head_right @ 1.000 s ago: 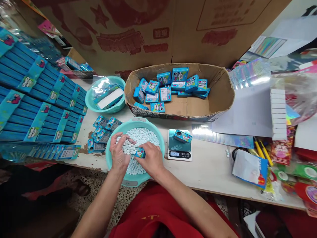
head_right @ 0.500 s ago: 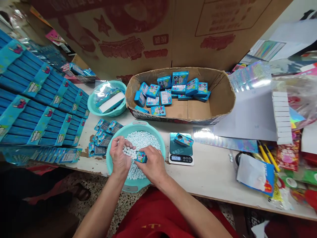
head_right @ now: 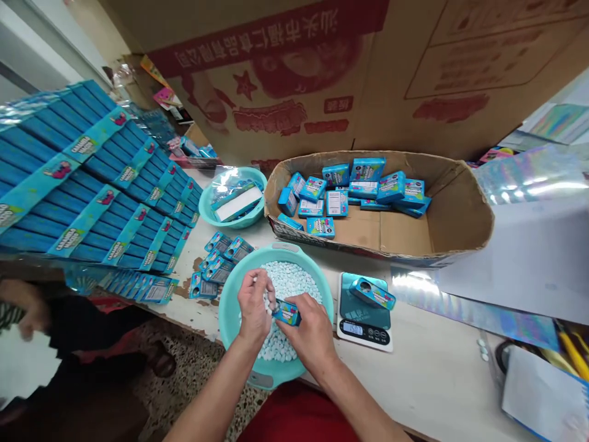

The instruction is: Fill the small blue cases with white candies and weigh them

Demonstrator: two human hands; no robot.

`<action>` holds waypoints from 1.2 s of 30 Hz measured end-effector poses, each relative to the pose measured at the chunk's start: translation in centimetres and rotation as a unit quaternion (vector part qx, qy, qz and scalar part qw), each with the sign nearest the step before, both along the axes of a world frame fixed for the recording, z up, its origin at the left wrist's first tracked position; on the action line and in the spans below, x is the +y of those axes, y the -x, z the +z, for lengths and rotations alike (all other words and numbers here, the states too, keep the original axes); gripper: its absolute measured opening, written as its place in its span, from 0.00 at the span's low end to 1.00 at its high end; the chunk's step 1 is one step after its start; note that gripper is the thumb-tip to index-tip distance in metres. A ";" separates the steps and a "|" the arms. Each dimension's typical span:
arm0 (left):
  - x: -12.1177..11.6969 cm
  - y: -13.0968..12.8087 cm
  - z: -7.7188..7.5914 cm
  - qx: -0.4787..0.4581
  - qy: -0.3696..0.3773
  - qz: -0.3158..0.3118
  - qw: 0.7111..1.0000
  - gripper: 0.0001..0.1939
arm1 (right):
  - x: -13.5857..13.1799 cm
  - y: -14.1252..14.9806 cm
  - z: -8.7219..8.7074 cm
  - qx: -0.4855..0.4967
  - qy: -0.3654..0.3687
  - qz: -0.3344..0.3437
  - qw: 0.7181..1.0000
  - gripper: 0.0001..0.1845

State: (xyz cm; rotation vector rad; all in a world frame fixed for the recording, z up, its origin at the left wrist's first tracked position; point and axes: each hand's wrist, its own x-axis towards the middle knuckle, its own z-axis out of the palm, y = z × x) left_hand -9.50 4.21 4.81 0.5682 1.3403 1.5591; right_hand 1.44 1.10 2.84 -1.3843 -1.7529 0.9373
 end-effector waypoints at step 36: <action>1.8 4.8 -4.8 -0.143 0.198 -0.245 0.938 0.12 | -12.0 -16.1 1.4 0.080 0.133 -0.387 0.909 0.21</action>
